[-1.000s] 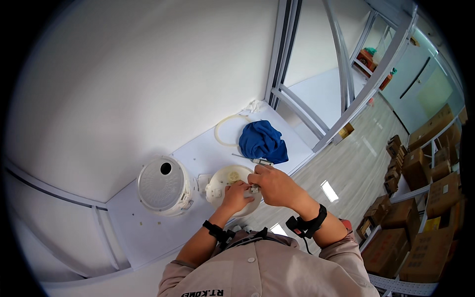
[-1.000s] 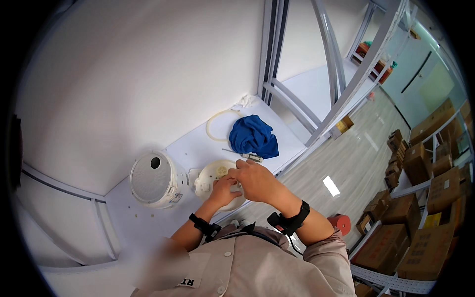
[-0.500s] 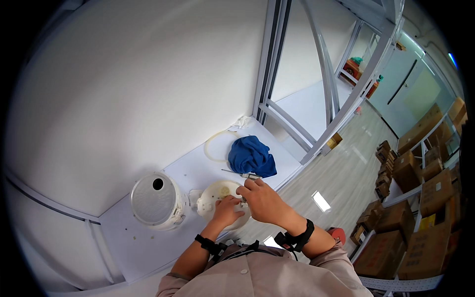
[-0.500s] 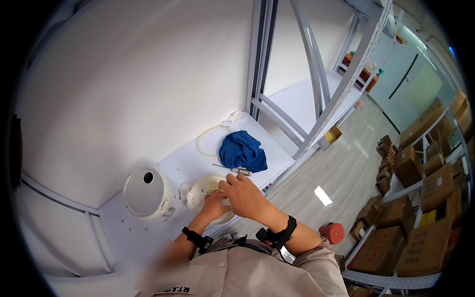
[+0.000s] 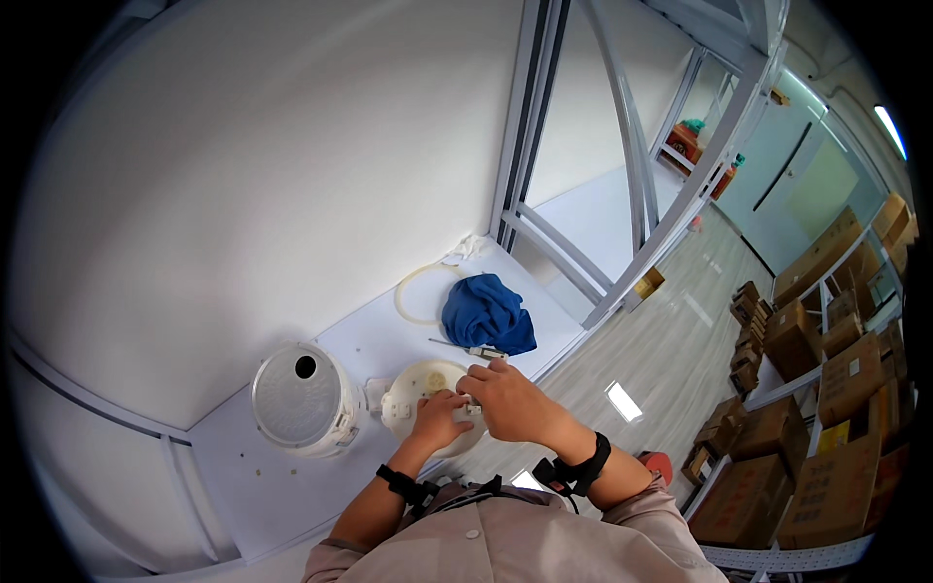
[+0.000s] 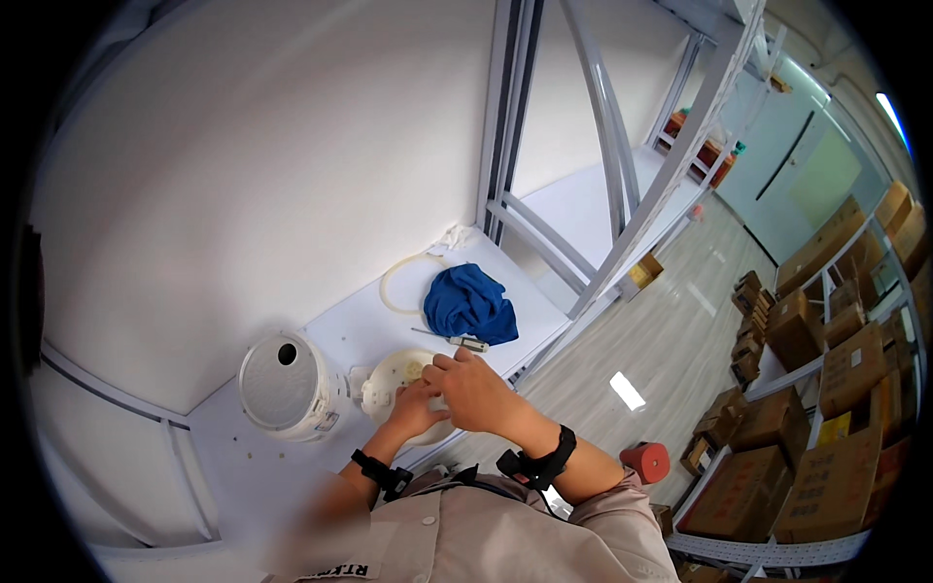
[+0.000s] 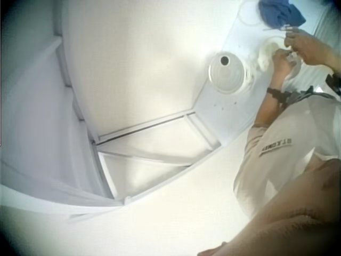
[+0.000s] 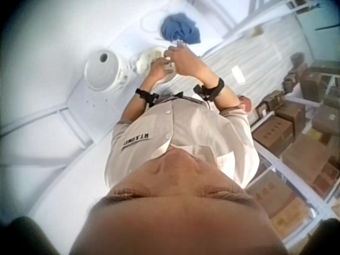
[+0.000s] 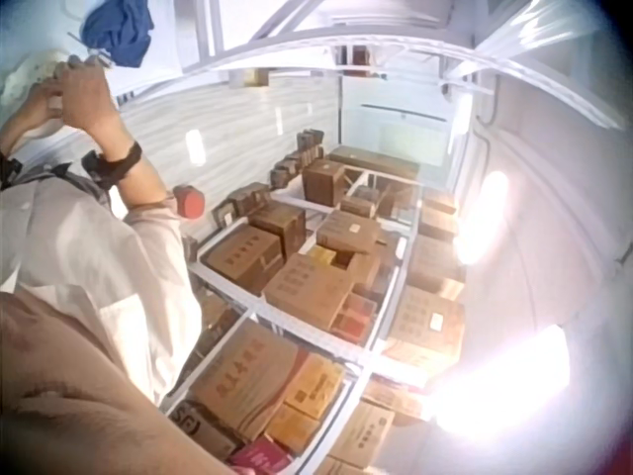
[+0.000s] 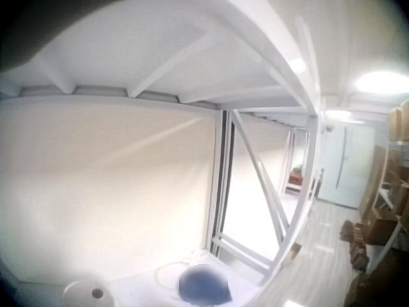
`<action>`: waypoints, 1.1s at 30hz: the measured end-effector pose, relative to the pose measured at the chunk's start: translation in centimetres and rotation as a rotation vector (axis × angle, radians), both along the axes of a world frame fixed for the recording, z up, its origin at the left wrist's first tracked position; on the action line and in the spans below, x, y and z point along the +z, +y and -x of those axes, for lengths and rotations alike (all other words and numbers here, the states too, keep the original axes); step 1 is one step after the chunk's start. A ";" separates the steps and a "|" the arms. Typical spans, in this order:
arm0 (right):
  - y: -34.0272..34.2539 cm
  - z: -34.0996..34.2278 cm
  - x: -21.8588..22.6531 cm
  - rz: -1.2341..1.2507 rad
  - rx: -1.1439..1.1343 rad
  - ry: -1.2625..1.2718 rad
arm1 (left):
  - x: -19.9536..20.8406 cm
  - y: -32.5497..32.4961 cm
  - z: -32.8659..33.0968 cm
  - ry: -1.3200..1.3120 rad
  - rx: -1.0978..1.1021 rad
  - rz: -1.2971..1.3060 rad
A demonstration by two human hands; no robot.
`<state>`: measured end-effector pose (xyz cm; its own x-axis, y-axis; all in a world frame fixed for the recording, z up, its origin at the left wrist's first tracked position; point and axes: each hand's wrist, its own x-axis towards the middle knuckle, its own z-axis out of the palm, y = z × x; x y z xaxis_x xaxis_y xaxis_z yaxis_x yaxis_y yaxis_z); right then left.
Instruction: The person assembles a white plastic appliance on a white table. They attach a small white plastic piece, use a screwdriver to tighten screws on the lid, and secure the lid onto the main body.
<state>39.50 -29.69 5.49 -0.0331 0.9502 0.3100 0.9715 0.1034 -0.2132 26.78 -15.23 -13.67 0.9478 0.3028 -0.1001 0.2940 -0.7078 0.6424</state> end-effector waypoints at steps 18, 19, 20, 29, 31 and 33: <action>-0.2 2.7 0.3 0.161 -0.462 -0.028 | -0.2 0.2 0.6 -0.067 -0.014 0.022; -0.1 2.9 0.6 0.240 -0.554 -0.002 | -0.1 0.2 0.7 -0.059 -0.022 0.023; 0.0 3.0 0.9 0.321 -0.645 0.024 | 0.0 0.3 0.6 -0.051 -0.028 0.023; -0.4 0.0 -1.4 -0.071 -0.034 0.063 | 0.6 0.0 0.5 -0.029 -0.015 0.042; -0.4 1.6 -0.7 -0.028 -0.158 0.040 | 0.3 0.2 0.5 -0.043 -0.009 0.043; 0.0 3.2 0.9 0.188 -0.468 0.085 | -0.2 0.2 0.7 -0.058 0.000 0.045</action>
